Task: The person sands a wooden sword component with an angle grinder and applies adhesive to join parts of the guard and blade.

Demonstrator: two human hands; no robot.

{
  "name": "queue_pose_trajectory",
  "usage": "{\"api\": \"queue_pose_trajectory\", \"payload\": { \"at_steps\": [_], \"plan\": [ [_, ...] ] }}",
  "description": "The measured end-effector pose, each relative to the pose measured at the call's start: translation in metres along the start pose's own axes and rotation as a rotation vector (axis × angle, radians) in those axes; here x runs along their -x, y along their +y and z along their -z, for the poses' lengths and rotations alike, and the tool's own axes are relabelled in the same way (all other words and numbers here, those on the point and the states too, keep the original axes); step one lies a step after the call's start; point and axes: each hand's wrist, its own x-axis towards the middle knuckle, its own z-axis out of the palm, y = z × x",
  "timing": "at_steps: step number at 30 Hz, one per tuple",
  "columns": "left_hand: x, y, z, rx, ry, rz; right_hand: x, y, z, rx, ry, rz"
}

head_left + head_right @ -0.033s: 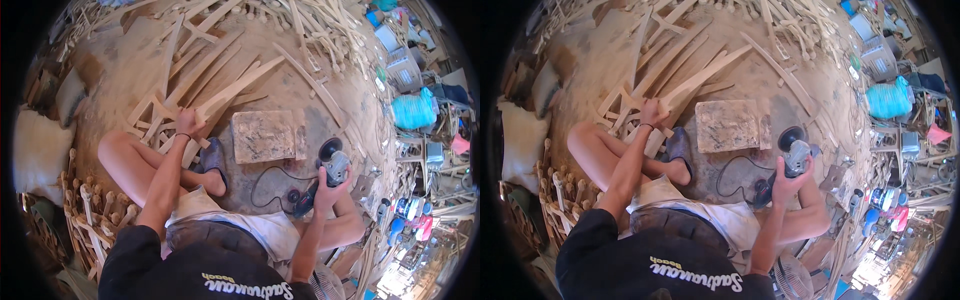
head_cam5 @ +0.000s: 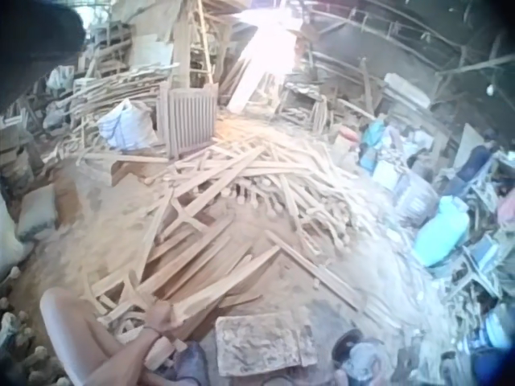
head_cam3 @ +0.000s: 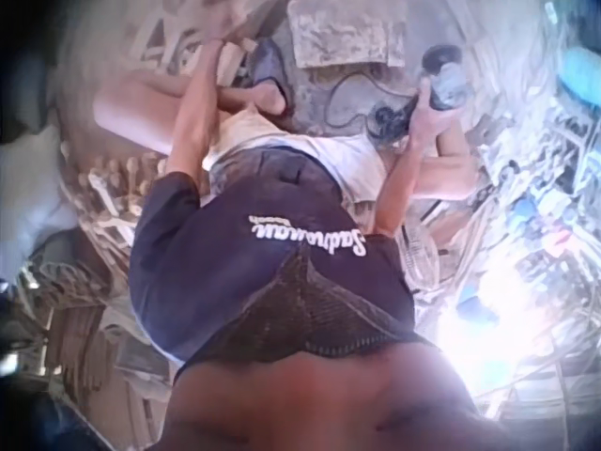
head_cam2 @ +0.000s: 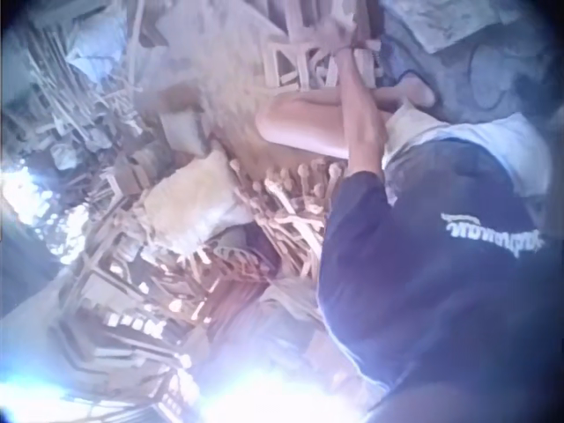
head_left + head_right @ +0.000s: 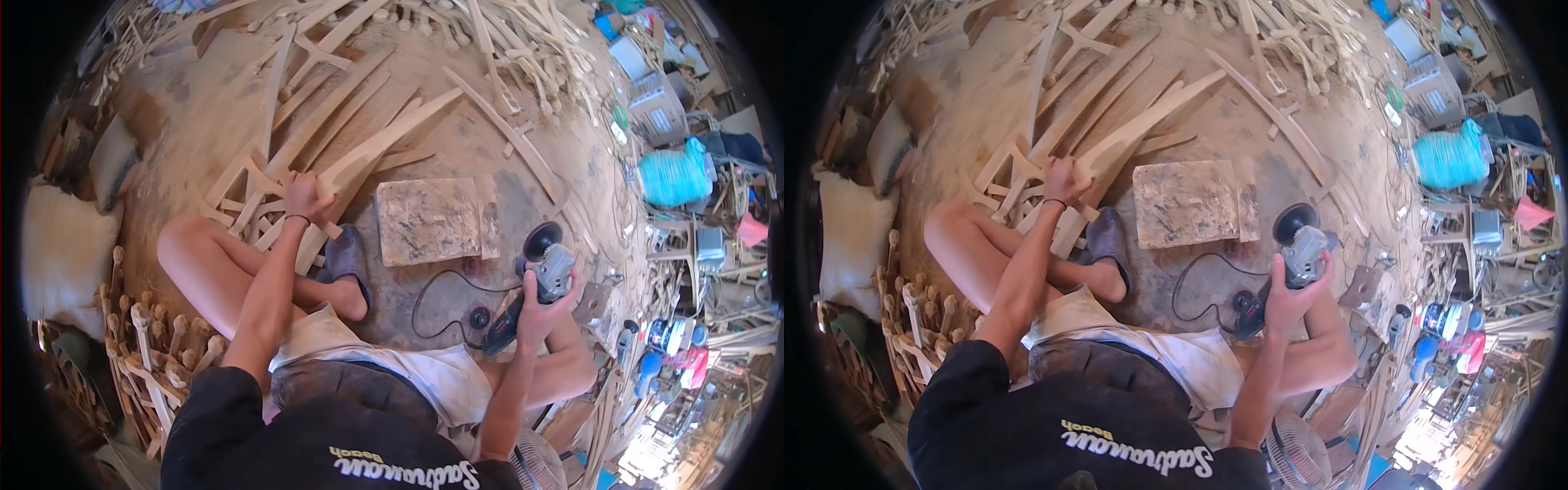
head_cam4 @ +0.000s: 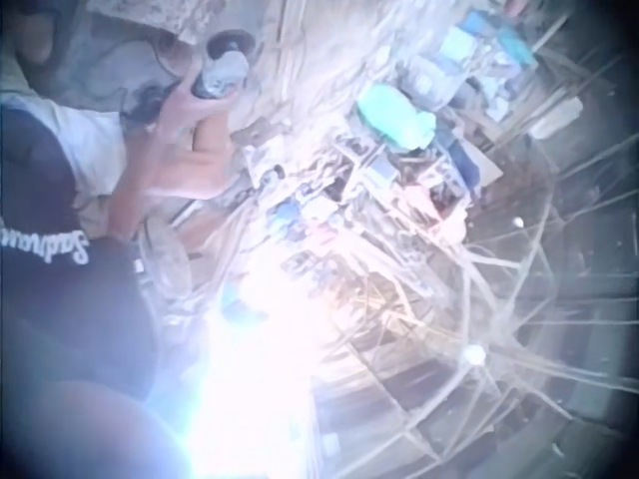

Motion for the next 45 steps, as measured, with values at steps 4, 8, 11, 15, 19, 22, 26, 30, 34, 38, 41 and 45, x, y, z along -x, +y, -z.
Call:
{"api": "queue_pose_trajectory", "payload": {
  "at_steps": [4,8,11,15,19,22,26,30,34,38,41,45],
  "plan": [
    [-0.035,0.021,0.019,-0.051,0.039,0.050,-0.021,-0.009,0.036,0.019,-0.048,0.100],
    [-0.071,0.023,0.059,-0.061,0.025,-0.009,-0.035,-0.012,0.056,-0.004,-0.087,0.078],
    [-0.090,0.017,0.096,-0.012,-0.087,0.040,-0.041,-0.004,0.057,0.097,-0.036,0.091],
    [-0.107,0.009,0.162,0.064,-0.239,0.174,-0.044,0.011,0.045,-0.016,0.007,-0.018],
    [-0.090,0.021,0.217,0.006,-0.132,0.085,-0.038,0.018,0.038,-0.108,0.026,-0.058],
    [-0.063,0.051,0.216,0.035,-0.065,0.112,-0.032,0.017,0.035,-0.111,0.064,-0.099],
    [-0.028,0.120,0.150,0.401,-0.102,-0.111,-0.030,0.016,0.030,-0.163,0.079,-0.121],
    [0.000,0.210,0.055,0.254,-0.130,-0.062,-0.031,0.013,0.026,-0.202,0.090,-0.166],
    [0.041,0.273,-0.012,0.159,0.065,-0.270,-0.022,0.010,0.028,-0.312,0.071,-0.249],
    [0.112,0.254,-0.013,0.153,-0.034,-0.318,-0.019,0.014,0.028,-0.357,0.072,-0.260],
    [0.158,0.217,0.002,0.183,-0.238,-0.190,-0.016,0.023,0.027,-0.292,0.062,-0.271],
    [0.167,0.187,0.006,0.244,-0.509,-0.033,-0.013,0.032,0.021,-0.041,0.083,-0.099]
  ]
}}
